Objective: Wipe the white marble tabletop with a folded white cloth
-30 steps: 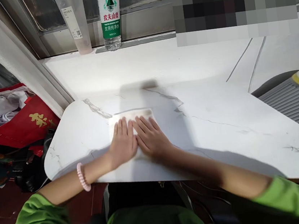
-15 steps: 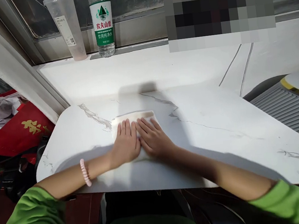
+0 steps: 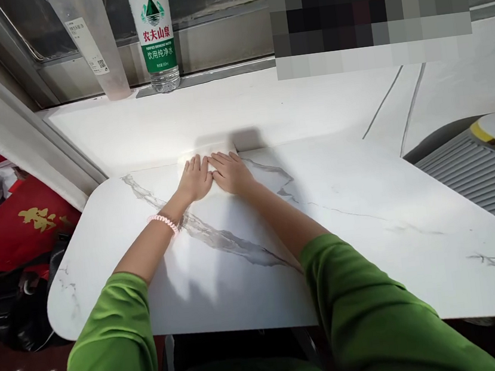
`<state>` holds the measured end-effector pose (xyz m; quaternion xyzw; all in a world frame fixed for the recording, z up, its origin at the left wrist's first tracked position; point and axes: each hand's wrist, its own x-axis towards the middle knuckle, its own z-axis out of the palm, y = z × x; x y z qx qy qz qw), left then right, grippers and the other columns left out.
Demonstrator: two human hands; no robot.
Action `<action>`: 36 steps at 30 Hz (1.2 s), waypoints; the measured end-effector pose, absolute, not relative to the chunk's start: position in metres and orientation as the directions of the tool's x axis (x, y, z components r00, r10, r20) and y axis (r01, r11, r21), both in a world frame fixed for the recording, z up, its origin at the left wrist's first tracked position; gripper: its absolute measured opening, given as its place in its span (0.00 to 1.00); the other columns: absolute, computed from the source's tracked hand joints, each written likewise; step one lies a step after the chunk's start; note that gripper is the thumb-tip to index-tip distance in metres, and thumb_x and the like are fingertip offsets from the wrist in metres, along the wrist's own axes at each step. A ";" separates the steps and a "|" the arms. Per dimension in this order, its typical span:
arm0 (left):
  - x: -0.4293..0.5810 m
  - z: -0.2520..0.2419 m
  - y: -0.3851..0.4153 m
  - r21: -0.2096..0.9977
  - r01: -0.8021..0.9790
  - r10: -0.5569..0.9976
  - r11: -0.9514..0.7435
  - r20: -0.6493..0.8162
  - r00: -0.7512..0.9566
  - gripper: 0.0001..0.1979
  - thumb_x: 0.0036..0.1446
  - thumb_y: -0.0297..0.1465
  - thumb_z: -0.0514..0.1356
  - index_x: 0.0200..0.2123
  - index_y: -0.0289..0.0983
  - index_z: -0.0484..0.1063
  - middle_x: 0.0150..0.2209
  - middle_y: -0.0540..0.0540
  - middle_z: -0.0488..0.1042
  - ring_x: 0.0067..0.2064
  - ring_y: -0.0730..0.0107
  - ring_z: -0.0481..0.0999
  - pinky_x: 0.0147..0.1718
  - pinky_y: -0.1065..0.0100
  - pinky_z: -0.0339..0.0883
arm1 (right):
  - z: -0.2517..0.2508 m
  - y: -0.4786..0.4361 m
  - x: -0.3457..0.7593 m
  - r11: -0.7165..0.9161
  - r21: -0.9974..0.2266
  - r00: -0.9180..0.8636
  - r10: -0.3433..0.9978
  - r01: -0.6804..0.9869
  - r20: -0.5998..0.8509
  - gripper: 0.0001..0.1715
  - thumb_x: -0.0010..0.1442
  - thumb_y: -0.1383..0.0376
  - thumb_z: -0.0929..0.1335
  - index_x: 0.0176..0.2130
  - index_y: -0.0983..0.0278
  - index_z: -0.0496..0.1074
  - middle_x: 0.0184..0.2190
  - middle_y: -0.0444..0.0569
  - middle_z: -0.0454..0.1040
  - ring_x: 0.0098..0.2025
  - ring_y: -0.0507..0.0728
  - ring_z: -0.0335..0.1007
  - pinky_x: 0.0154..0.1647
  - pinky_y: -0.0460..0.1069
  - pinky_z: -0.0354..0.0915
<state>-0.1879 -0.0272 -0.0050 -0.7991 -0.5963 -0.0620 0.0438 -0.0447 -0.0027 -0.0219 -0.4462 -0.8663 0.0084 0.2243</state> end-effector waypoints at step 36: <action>-0.045 -0.001 -0.097 0.128 0.910 0.918 -0.393 0.107 0.382 0.30 0.66 0.33 0.44 0.66 0.19 0.51 0.68 0.27 0.49 0.70 0.47 0.46 0.66 0.46 0.41 | -0.017 -0.082 0.104 0.554 -0.040 -0.521 0.804 0.832 0.286 0.32 0.64 0.67 0.54 0.64 0.76 0.61 0.65 0.60 0.61 0.67 0.63 0.55 0.66 0.61 0.51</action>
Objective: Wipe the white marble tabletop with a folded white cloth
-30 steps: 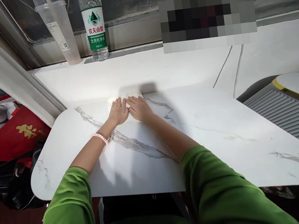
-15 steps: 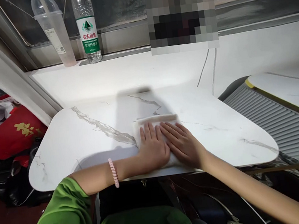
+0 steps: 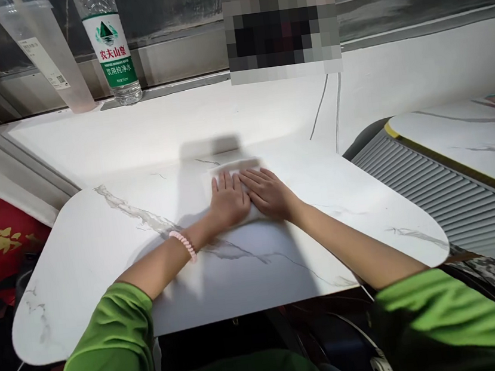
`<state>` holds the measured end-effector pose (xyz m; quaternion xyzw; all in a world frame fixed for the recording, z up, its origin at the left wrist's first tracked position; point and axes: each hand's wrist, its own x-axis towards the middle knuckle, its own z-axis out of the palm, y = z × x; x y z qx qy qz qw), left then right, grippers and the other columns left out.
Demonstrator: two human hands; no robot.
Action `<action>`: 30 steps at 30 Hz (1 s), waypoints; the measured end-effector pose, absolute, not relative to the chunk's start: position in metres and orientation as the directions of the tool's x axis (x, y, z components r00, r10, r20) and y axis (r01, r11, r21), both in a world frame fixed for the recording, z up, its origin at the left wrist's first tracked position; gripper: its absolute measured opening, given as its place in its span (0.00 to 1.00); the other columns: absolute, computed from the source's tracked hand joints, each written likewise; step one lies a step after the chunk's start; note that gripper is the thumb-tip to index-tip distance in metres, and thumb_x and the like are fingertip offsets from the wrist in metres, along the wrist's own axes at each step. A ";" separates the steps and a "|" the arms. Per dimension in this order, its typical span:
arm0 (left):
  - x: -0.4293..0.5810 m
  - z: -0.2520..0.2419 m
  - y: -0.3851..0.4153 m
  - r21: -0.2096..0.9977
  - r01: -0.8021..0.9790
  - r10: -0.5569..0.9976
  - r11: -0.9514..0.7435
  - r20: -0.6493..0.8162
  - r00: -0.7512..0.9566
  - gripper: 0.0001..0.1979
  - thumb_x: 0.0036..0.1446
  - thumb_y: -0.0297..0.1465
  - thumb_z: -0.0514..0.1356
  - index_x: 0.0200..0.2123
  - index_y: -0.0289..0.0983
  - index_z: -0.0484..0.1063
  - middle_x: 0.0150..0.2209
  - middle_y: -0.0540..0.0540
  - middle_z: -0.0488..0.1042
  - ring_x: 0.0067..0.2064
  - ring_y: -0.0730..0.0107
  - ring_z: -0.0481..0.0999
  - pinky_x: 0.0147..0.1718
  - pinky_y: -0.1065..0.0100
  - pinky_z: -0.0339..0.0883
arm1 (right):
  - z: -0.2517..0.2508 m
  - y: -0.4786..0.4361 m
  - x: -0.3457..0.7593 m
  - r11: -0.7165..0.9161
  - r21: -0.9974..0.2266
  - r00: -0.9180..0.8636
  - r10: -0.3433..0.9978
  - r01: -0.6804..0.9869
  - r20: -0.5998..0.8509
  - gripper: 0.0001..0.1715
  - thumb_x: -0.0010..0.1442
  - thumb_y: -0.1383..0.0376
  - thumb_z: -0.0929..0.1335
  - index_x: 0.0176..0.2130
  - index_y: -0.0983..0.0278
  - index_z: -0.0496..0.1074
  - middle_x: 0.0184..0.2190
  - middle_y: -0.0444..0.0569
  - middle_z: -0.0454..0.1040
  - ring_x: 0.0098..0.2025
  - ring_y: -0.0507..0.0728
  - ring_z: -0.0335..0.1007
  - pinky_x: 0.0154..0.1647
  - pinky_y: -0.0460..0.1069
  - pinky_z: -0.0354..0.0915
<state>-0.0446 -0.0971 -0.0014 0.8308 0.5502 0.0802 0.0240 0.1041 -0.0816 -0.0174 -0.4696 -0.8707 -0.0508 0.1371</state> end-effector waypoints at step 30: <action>0.100 0.005 -0.196 0.009 0.875 0.870 -0.485 0.105 0.481 0.33 0.67 0.38 0.45 0.66 0.19 0.52 0.66 0.27 0.56 0.68 0.39 0.51 0.66 0.44 0.43 | -0.016 -0.191 0.254 0.426 -0.175 -0.386 0.896 0.888 0.221 0.30 0.65 0.65 0.54 0.63 0.61 0.60 0.65 0.51 0.61 0.68 0.59 0.52 0.69 0.64 0.49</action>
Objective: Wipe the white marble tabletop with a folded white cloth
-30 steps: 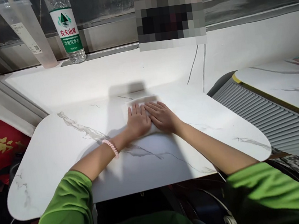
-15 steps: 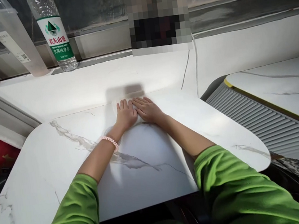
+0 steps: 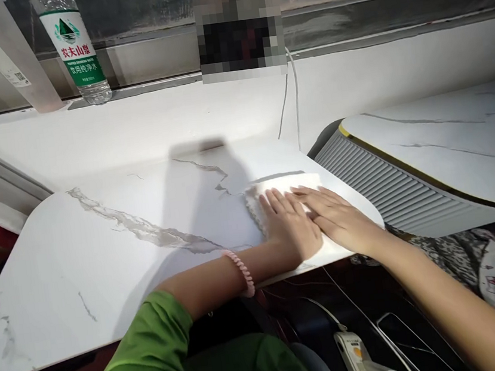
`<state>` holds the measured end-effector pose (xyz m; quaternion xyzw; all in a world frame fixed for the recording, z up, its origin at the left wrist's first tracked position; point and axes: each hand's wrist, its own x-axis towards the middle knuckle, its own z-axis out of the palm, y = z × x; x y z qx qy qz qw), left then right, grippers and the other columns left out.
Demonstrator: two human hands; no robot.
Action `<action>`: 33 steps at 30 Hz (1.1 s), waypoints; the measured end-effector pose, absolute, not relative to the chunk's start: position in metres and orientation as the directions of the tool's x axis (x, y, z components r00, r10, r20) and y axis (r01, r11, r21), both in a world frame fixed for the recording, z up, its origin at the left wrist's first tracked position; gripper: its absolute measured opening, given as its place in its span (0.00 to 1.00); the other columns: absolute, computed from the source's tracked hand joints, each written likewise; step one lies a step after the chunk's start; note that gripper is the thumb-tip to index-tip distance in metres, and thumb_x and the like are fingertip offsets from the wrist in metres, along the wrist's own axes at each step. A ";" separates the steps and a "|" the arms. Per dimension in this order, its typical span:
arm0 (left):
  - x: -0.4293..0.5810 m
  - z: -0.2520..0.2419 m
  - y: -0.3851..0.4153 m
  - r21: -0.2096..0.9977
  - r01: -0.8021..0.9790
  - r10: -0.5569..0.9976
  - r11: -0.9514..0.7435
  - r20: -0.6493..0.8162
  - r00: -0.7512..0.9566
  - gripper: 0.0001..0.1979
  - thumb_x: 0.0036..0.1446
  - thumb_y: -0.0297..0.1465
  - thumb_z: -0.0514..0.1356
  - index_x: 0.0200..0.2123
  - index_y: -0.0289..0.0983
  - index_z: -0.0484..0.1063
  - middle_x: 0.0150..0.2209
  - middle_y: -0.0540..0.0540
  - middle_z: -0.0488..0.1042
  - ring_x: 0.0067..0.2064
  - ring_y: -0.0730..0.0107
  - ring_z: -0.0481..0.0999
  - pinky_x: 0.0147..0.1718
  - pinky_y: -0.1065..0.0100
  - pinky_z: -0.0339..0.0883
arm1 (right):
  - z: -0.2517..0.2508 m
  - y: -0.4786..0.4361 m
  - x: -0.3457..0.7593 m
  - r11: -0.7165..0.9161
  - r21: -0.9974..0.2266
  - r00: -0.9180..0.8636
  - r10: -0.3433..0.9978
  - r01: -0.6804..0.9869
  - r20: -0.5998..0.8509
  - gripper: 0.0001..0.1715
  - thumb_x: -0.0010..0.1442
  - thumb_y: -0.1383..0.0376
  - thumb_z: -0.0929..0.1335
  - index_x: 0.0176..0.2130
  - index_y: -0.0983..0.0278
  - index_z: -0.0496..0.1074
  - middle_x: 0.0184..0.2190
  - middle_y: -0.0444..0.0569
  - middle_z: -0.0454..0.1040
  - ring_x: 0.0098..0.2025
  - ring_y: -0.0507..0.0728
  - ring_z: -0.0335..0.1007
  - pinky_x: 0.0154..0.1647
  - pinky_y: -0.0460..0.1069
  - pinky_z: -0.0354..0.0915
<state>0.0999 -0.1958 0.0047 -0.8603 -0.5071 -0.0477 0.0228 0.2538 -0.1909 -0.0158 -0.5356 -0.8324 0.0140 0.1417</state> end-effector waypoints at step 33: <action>0.102 0.005 0.024 0.134 0.908 0.916 -0.396 -0.018 0.402 0.31 0.68 0.33 0.38 0.69 0.25 0.44 0.71 0.35 0.44 0.71 0.55 0.40 0.68 0.51 0.34 | -0.020 0.031 0.238 0.343 -0.183 -0.286 0.917 0.922 0.276 0.30 0.63 0.66 0.55 0.62 0.67 0.62 0.66 0.54 0.60 0.68 0.62 0.53 0.67 0.64 0.48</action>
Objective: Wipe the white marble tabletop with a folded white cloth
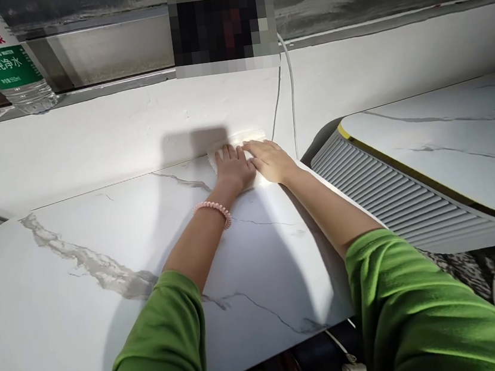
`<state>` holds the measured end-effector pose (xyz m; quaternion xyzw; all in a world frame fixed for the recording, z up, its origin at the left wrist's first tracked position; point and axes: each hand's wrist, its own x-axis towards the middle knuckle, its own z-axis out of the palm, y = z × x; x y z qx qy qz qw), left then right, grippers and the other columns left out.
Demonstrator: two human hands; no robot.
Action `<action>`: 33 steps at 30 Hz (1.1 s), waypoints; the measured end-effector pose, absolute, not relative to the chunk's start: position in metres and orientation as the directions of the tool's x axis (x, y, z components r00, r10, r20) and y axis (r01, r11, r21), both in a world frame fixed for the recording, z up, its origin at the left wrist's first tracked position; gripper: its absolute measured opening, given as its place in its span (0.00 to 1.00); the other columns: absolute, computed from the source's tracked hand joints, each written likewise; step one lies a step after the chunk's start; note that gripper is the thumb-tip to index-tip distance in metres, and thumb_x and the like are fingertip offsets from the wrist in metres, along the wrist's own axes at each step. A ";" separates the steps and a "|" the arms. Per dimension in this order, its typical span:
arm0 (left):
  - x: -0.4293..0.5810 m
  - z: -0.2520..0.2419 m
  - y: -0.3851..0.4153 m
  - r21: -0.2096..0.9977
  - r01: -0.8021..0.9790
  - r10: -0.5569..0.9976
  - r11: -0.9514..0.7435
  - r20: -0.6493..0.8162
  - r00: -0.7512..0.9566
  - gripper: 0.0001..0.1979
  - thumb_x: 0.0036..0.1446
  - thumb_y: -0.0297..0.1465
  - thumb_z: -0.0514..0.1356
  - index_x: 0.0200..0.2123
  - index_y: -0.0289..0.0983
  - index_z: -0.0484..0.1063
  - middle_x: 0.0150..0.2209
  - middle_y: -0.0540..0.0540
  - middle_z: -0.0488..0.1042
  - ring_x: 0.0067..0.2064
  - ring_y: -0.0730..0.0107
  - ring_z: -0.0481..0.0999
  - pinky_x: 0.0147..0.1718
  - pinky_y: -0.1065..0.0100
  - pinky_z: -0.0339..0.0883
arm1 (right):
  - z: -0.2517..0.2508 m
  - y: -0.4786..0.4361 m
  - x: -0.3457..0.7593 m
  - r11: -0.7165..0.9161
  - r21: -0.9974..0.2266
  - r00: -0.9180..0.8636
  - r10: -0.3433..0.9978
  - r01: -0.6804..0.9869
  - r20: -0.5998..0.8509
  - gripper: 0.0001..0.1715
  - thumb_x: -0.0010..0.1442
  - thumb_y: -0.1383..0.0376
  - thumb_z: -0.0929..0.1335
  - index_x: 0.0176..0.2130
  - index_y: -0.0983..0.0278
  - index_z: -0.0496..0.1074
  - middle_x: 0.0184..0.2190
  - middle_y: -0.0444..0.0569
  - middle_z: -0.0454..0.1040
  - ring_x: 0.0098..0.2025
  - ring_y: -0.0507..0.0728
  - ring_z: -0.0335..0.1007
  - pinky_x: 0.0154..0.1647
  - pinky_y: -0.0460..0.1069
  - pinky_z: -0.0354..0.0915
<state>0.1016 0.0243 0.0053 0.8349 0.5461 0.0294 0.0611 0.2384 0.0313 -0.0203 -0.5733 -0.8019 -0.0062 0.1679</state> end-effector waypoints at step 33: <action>-0.040 0.008 -0.048 0.020 0.918 0.918 -0.395 0.052 0.394 0.29 0.67 0.32 0.43 0.68 0.24 0.49 0.69 0.33 0.48 0.70 0.53 0.46 0.66 0.50 0.41 | -0.008 -0.045 0.093 0.382 -0.172 -0.333 0.908 0.908 0.256 0.32 0.63 0.67 0.54 0.64 0.72 0.60 0.66 0.58 0.58 0.68 0.63 0.51 0.68 0.62 0.45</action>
